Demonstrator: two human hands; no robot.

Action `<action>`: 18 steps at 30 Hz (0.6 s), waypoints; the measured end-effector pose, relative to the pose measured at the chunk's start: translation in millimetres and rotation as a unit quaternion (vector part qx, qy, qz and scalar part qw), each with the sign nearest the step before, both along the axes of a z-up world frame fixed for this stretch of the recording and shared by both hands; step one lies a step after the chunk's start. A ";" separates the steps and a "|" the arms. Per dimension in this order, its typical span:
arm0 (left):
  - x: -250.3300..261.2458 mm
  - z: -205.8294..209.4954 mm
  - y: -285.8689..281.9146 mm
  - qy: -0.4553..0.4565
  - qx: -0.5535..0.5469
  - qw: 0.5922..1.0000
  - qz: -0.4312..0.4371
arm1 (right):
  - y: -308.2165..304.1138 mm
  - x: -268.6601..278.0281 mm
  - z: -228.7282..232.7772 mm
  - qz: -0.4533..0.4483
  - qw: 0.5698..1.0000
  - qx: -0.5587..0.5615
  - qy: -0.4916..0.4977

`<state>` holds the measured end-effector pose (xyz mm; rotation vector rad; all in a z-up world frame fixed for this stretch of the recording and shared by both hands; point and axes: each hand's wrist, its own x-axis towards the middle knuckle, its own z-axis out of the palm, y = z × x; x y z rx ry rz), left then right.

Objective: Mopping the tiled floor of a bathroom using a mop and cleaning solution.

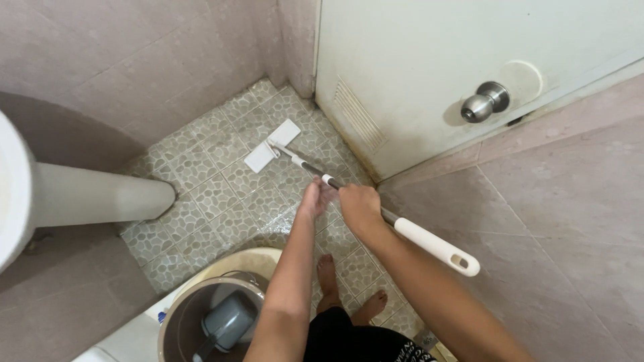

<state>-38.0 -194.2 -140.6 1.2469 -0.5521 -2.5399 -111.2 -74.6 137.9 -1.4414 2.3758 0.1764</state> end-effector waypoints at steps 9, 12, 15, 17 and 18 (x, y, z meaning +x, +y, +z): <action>-42.6 -122.5 -9.7 0.060 0.176 0.948 0.258 | -7.9 11.5 62.3 0.032 0.987 0.152 0.042; -42.3 -116.2 20.9 0.098 0.144 0.980 0.100 | -10.5 6.5 -54.8 0.000 0.987 0.142 0.072; -23.4 -97.1 84.5 0.214 0.180 0.950 0.138 | -1.2 3.1 -115.3 0.013 0.990 0.102 0.092; -16.0 -110.7 104.0 0.184 0.164 0.965 0.089 | 20.6 -4.9 -165.9 0.024 0.992 0.102 0.070; -14.2 -116.9 113.0 0.158 0.144 0.976 0.039 | 31.1 -10.1 -190.4 0.037 0.993 0.100 0.051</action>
